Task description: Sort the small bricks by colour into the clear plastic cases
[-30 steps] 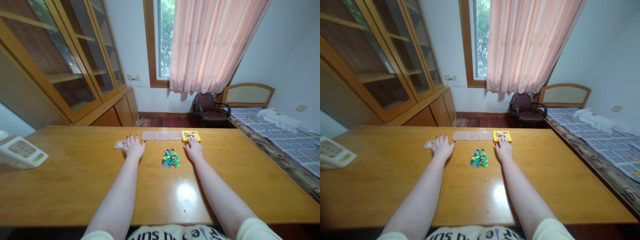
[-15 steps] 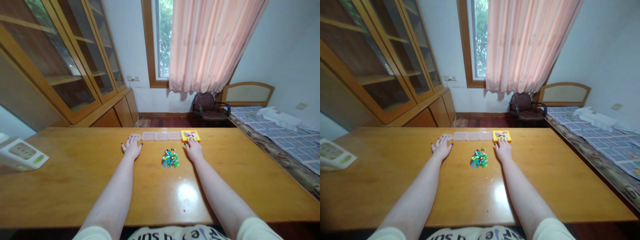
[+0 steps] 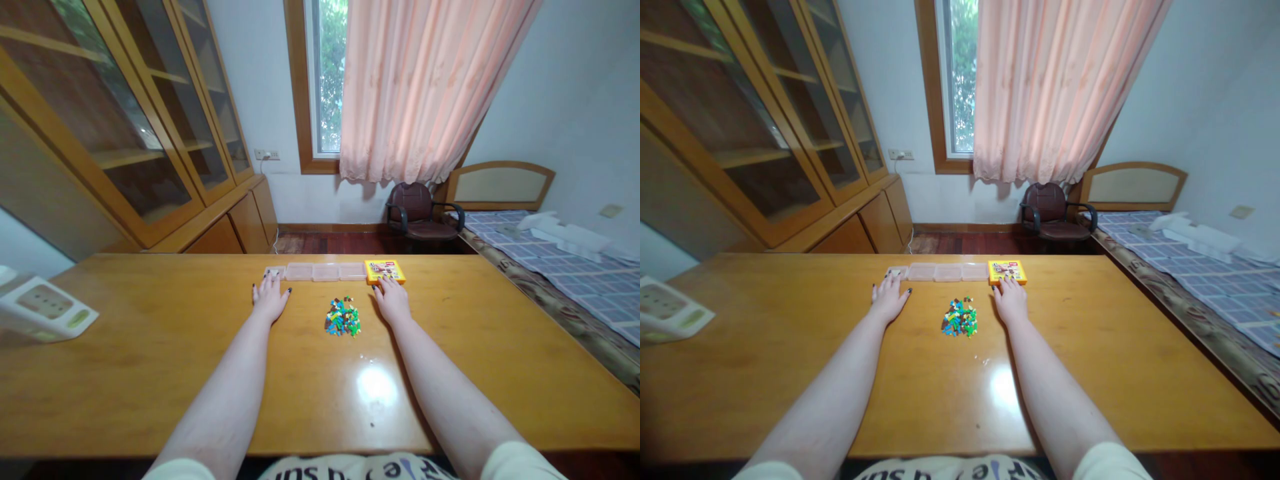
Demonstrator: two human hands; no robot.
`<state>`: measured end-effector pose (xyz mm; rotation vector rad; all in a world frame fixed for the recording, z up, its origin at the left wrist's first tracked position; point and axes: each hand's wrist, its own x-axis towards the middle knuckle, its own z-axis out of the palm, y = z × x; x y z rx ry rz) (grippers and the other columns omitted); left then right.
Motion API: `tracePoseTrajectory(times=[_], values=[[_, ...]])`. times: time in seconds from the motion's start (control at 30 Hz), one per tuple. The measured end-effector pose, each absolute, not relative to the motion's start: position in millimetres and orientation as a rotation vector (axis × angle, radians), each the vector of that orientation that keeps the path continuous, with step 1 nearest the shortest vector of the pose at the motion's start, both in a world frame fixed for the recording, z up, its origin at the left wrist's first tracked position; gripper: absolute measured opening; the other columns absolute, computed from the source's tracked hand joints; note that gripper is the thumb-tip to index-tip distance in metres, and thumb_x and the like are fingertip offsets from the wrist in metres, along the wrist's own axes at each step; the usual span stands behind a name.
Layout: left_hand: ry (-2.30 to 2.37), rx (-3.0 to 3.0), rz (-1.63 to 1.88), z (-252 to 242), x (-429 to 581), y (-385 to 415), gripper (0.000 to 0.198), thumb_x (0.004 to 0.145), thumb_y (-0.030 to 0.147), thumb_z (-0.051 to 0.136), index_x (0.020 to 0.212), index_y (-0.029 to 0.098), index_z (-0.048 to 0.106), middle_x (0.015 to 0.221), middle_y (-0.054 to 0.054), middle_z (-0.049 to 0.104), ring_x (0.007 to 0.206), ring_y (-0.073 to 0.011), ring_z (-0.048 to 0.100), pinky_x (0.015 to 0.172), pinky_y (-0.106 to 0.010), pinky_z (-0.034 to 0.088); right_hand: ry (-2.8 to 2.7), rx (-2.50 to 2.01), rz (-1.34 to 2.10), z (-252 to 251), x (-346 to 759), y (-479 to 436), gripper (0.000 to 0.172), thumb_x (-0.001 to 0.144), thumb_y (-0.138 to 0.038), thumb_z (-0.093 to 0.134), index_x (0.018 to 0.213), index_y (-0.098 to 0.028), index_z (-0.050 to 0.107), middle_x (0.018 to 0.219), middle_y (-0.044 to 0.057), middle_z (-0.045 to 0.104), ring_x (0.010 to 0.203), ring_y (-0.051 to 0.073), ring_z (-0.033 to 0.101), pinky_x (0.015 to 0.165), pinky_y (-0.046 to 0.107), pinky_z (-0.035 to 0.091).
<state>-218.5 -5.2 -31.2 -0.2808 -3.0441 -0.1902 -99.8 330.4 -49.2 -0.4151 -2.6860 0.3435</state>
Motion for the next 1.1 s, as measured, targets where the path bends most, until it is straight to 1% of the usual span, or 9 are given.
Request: tracePoseTrajectory(times=[0.2, 0.37, 0.47, 0.57, 0.67, 0.77, 0.87, 1.0, 1.1], values=[[-3.063, -0.337, -0.229, -31.6, -217.9, -4.8, 0.067, 0.090, 0.047, 0.031, 0.146, 0.012, 0.018, 0.153, -0.016, 0.014, 0.140, -0.0282, 0.017, 0.112, -0.055, 0.011, -2.711, -0.434, 0.329, -48.0, -98.9, 328.0, 0.045, 0.091, -0.038, 0.040, 0.126, -0.014, 0.055, 0.136, 0.012, 0.049, 0.127, 0.027, 0.039, 0.104, 0.041, 0.027], [-3.003, -0.344, -0.264, -33.5, -219.0, -6.9, 0.068, 0.090, 0.046, 0.034, 0.145, 0.010, 0.020, 0.153, -0.017, 0.011, 0.140, -0.0302, 0.018, 0.113, -0.053, 0.011, -2.721, -0.401, 0.310, -46.4, -96.8, 328.4, 0.045, 0.091, -0.037, 0.042, 0.127, -0.013, 0.053, 0.137, 0.014, 0.048, 0.128, 0.027, 0.038, 0.105, 0.042, 0.026], [-2.937, -0.419, -0.368, -26.9, -207.0, -0.5, 0.063, 0.090, 0.039, 0.036, 0.144, 0.009, 0.023, 0.152, -0.016, 0.020, 0.140, -0.0273, 0.019, 0.114, -0.048, 0.014, -2.670, -0.327, 0.322, -42.6, -91.5, 324.7, 0.041, 0.090, -0.033, 0.044, 0.124, -0.013, 0.055, 0.132, 0.014, 0.053, 0.124, 0.025, 0.043, 0.104, 0.041, 0.028], [-2.833, -0.834, -0.457, -19.2, -176.0, 23.9, 0.053, 0.090, 0.031, 0.035, 0.141, 0.016, 0.032, 0.148, -0.008, 0.032, 0.138, -0.0200, 0.025, 0.116, -0.040, 0.014, -2.697, -0.058, 0.368, -35.8, -84.1, 311.7, 0.036, 0.090, -0.030, 0.044, 0.120, -0.016, 0.059, 0.125, 0.010, 0.059, 0.116, 0.022, 0.050, 0.102, 0.035, 0.033], [-2.814, -1.168, -0.560, -17.1, -140.8, 61.7, 0.055, 0.088, 0.032, 0.040, 0.141, 0.019, 0.034, 0.148, -0.006, 0.033, 0.136, -0.0190, 0.029, 0.115, -0.038, 0.019, -2.795, 0.210, 0.471, -27.6, -82.2, 293.1, 0.032, 0.090, -0.025, 0.043, 0.117, -0.020, 0.060, 0.121, 0.006, 0.061, 0.112, 0.017, 0.052, 0.099, 0.029, 0.035], [-2.912, -1.126, -0.659, -19.4, -124.1, 95.0, 0.054, 0.087, 0.033, 0.041, 0.139, 0.015, 0.038, 0.147, -0.009, 0.035, 0.135, -0.0211, 0.032, 0.113, -0.036, 0.025, -2.874, 0.069, 0.530, -20.4, -87.6, 278.3, 0.033, 0.087, -0.017, 0.044, 0.114, -0.018, 0.062, 0.111, 0.007, 0.066, 0.105, 0.019, 0.057, 0.093, 0.028, 0.039], [-2.971, -1.101, -0.688, -22.8, -127.8, 110.1, 0.057, 0.087, 0.035, 0.040, 0.141, 0.014, 0.035, 0.148, -0.010, 0.033, 0.137, -0.0220, 0.028, 0.114, -0.037, 0.022, -2.888, -0.088, 0.497, -18.5, -92.0, 271.9, 0.031, 0.086, -0.017, 0.044, 0.108, -0.018, 0.065, 0.104, 0.008, 0.068, 0.100, 0.021, 0.058, 0.090, 0.031, 0.041], [-2.944, -1.278, -0.605, -29.2, -134.2, 108.4, 0.060, 0.087, 0.038, 0.040, 0.144, 0.021, 0.028, 0.151, -0.006, 0.025, 0.140, -0.0219, 0.020, 0.116, -0.045, 0.012, -2.838, 0.033, 0.522, -27.2, -88.6, 271.6, 0.037, 0.086, -0.013, 0.041, 0.115, -0.017, 0.062, 0.119, 0.008, 0.063, 0.113, 0.019, 0.053, 0.100, 0.031, 0.035], [-2.913, -1.405, -0.566, -33.0, -130.9, 105.8, 0.063, 0.088, 0.041, 0.040, 0.146, 0.022, 0.023, 0.152, -0.006, 0.023, 0.140, -0.0219, 0.019, 0.116, -0.046, 0.009, -2.879, 0.038, 0.553, -33.5, -85.4, 270.6, 0.042, 0.088, -0.015, 0.038, 0.127, -0.016, 0.054, 0.135, 0.009, 0.051, 0.127, 0.020, 0.042, 0.107, 0.035, 0.029]])
